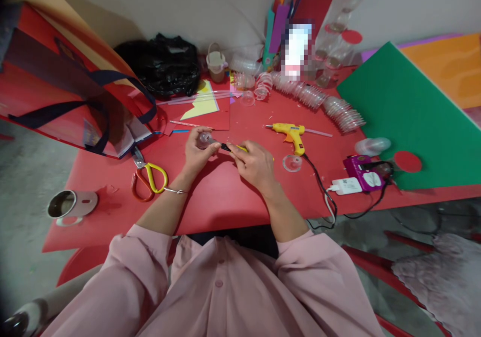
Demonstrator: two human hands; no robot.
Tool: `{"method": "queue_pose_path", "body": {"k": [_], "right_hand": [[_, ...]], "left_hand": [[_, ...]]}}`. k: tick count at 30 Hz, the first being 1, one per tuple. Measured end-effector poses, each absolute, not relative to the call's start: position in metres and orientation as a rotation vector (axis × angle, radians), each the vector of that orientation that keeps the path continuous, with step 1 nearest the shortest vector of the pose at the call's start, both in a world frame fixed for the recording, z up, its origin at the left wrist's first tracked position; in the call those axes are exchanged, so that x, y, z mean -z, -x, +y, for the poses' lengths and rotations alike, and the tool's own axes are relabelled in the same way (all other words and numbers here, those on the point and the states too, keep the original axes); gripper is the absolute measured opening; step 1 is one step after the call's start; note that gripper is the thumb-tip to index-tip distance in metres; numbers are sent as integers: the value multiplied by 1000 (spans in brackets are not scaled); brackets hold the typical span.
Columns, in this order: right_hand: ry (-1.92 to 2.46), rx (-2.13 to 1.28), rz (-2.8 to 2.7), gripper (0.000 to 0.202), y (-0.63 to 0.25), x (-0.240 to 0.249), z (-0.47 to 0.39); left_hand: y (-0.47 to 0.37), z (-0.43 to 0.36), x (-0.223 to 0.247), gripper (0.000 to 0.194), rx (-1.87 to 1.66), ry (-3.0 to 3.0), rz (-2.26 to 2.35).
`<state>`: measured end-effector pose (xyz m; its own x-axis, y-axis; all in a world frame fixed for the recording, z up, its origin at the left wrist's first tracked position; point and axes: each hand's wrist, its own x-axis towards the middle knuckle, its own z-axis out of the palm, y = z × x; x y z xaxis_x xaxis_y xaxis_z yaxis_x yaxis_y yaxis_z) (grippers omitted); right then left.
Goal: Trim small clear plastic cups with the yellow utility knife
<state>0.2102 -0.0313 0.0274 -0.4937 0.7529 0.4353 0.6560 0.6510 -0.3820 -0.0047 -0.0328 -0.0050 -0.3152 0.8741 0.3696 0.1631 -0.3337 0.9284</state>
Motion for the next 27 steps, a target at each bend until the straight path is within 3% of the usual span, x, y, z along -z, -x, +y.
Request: {"method": "queue_pose_path", "body": {"k": [8, 27], "right_hand": [[1056, -354, -2259, 35, -210, -23, -31], [1074, -250, -2262, 33, -210, -26, -29]], "left_hand": [[4, -35, 5, 61, -1710, -1375, 1360], [1, -36, -6, 49, -1681, -1387, 1236]]}}
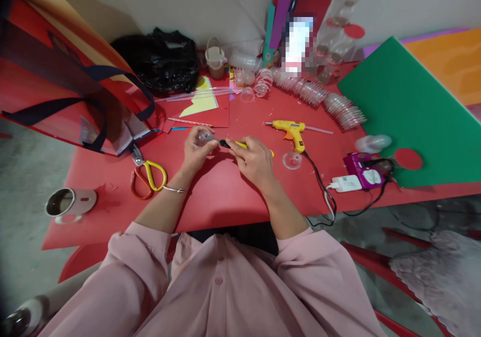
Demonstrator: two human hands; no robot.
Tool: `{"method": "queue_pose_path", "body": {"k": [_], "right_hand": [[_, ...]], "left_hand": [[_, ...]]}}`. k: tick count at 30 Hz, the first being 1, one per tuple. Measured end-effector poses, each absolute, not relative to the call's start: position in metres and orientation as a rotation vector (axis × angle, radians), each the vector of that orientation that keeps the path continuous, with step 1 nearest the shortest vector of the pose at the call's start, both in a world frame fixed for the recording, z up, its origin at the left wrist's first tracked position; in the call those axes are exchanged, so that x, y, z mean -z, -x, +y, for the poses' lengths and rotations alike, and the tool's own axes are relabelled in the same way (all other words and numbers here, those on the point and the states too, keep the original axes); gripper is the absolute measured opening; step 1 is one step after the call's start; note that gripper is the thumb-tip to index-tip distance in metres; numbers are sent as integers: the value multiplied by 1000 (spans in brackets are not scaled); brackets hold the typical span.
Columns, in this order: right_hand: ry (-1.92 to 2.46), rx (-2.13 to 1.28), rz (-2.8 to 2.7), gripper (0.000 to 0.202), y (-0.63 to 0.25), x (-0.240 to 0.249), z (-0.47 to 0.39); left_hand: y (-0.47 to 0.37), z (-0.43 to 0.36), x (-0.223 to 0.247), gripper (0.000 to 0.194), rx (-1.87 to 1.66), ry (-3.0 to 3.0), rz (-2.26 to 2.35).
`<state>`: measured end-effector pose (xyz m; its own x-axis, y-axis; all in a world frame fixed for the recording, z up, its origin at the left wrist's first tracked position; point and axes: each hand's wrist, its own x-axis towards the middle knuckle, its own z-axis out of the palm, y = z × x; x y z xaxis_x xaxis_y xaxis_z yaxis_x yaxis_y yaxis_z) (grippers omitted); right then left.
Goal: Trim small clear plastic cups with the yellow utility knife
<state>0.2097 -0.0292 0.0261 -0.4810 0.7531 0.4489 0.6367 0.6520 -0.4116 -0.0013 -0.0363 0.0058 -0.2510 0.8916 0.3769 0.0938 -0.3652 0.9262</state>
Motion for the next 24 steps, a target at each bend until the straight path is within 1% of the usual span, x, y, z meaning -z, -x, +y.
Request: {"method": "queue_pose_path", "body": {"k": [11, 18, 24], "right_hand": [[1041, -230, -2290, 33, -212, -30, -29], [991, -216, -2319, 34, -215, -28, -27], [957, -172, -2323, 34, -217, -25, -24]], "left_hand": [[4, -37, -4, 43, -1652, -1367, 1195], [7, -37, -5, 50, -1596, -1412, 1239], [7, -38, -5, 50, -1581, -1404, 1245]]}}
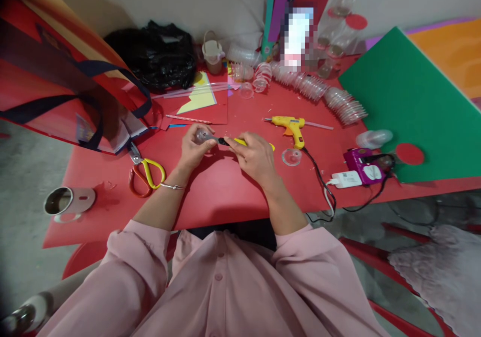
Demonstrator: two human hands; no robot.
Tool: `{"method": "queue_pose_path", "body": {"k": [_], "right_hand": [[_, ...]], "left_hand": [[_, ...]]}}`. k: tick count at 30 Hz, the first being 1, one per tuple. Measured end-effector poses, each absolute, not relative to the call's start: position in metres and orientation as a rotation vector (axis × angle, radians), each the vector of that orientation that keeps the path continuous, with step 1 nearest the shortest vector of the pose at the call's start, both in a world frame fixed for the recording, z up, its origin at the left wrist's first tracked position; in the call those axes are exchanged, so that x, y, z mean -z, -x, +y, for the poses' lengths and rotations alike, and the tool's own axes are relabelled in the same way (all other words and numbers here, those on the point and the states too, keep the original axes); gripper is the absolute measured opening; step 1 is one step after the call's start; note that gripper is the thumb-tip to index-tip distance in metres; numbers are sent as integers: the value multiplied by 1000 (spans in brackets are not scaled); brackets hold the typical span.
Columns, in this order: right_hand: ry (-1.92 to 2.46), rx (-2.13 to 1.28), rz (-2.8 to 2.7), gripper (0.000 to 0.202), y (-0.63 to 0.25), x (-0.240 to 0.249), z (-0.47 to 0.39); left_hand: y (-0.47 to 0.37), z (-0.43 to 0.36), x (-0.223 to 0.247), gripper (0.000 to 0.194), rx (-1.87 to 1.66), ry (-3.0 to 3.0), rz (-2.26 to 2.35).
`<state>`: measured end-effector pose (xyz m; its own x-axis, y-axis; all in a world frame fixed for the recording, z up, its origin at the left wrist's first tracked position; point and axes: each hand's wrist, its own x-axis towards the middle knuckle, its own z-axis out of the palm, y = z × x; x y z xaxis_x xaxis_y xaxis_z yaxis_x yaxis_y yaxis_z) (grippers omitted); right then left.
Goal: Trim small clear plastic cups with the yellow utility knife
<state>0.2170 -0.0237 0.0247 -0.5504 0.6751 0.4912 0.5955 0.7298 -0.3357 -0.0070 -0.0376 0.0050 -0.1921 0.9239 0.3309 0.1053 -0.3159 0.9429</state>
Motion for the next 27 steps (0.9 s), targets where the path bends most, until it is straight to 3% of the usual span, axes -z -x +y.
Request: {"method": "queue_pose_path", "body": {"k": [27], "right_hand": [[981, -206, -2361, 36, -219, -28, -24]], "left_hand": [[6, -42, -5, 43, -1543, -1289, 1179]]}}
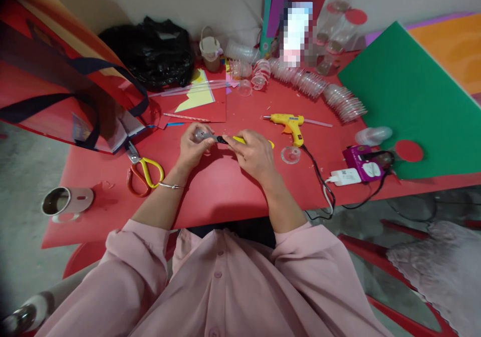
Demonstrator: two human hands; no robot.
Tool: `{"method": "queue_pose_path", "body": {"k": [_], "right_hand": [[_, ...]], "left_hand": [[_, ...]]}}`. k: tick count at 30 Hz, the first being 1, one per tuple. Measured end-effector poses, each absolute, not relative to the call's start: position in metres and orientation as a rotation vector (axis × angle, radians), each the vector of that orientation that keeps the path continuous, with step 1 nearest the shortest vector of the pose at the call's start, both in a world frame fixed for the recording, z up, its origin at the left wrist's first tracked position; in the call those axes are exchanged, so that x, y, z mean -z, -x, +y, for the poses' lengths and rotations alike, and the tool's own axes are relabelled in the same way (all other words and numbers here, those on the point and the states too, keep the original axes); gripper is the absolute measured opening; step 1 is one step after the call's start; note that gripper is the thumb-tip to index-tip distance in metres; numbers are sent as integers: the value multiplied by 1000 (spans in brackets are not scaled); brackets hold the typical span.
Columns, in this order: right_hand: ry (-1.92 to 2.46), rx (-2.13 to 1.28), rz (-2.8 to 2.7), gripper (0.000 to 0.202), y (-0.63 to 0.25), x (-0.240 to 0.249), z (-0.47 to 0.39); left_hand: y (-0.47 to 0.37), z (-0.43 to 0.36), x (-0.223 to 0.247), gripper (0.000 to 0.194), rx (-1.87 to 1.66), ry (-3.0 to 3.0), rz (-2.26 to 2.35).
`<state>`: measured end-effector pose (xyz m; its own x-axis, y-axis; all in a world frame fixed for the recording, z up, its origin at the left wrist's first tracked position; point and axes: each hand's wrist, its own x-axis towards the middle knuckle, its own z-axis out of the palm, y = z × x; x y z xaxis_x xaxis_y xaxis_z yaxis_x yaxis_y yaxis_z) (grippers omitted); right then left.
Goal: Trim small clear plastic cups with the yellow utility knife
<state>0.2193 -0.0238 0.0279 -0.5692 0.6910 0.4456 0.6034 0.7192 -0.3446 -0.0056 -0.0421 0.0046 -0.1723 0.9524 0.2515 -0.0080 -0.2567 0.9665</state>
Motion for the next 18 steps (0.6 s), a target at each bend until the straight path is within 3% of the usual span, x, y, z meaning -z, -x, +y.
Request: {"method": "queue_pose_path", "body": {"k": [18], "right_hand": [[962, -189, -2365, 36, -220, -29, -22]], "left_hand": [[4, -42, -4, 45, -1526, -1270, 1168]]}}
